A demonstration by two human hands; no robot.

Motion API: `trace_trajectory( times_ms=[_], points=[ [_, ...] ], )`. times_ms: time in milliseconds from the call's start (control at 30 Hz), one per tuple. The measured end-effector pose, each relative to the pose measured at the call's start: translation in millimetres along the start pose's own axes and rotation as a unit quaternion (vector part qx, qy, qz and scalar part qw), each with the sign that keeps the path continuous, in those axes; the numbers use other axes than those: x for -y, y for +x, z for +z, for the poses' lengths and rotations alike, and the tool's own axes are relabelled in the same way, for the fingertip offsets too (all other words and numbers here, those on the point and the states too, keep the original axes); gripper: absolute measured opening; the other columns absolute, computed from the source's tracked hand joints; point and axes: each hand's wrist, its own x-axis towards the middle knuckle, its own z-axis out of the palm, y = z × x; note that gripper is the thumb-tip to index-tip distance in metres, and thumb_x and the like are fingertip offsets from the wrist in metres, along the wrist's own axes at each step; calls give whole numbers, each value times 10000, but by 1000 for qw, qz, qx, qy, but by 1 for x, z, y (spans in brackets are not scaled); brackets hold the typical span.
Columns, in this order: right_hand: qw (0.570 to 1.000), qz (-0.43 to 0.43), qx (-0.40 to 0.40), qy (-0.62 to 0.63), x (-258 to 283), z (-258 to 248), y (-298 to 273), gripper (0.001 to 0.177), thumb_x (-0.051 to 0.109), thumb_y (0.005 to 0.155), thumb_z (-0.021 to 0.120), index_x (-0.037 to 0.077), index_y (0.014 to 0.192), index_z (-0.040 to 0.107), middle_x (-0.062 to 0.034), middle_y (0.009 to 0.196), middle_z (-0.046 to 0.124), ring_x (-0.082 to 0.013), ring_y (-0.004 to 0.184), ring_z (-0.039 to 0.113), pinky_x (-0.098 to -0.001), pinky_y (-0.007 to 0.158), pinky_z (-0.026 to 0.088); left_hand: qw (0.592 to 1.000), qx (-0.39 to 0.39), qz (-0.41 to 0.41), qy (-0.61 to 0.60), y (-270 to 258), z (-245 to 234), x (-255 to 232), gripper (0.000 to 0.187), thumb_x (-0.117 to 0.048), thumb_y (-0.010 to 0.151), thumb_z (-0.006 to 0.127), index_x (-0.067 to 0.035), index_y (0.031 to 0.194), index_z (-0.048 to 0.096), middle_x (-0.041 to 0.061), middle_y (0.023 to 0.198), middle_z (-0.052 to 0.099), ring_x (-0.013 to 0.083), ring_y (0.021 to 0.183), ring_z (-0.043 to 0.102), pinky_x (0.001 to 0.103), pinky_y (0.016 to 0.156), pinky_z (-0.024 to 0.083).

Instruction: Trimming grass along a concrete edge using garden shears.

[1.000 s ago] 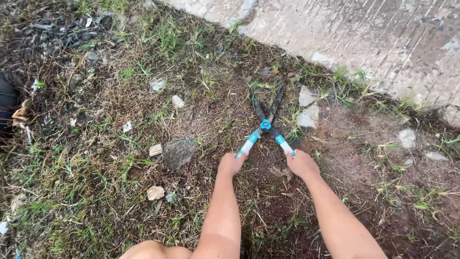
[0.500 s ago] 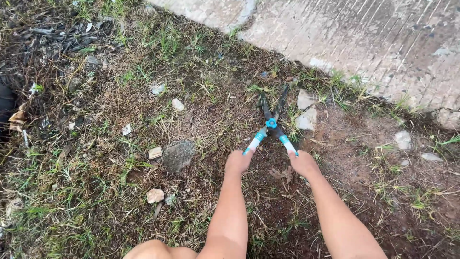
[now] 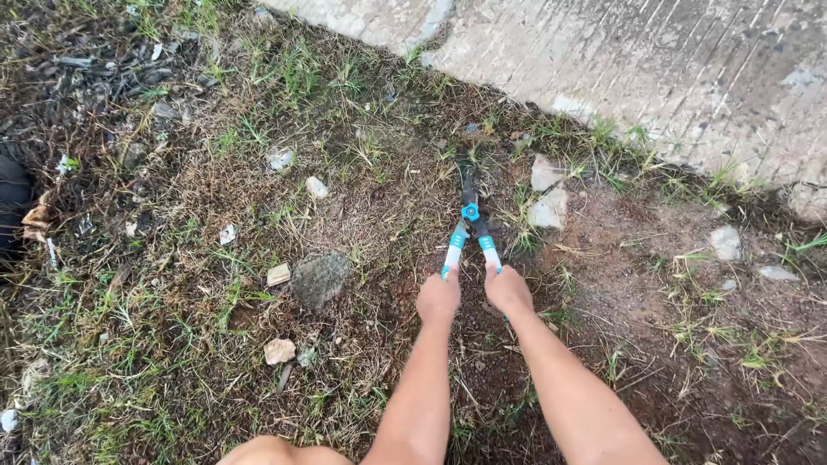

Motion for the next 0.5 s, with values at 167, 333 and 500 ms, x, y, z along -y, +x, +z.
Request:
trace_trajectory(
  times_ms=[167,333,500],
  points=[
    [1000,20,-5,17,6,-5,-7,586,543,1032,416,51,1234,663,-263,1209,696,-450,1153,654,-545,988,510,999,-33,-17,-16,0,9,0,633,-639,964,515,-60,1062,752,225,1099,746,414,1054,711,524,905,551],
    [999,29,-4,18,7,-9,-7,580,555,1013,430,77,1234,671,-243,1240,683,-428,1184,643,-530,1009,500,996,-46,-51,-50,16,18,-3,655,-667,906,564,-58,1052,756,224,1100,736,414,1054,708,520,889,555],
    [999,-25,3,-33,-4,-34,-2,584,527,1051,416,31,1225,669,-277,1220,701,-458,1171,649,-553,1004,506,997,-15,-14,-72,48,79,28,673,-658,935,546,-33,1046,769,268,1068,729,443,1056,699,516,906,541]
  ],
)
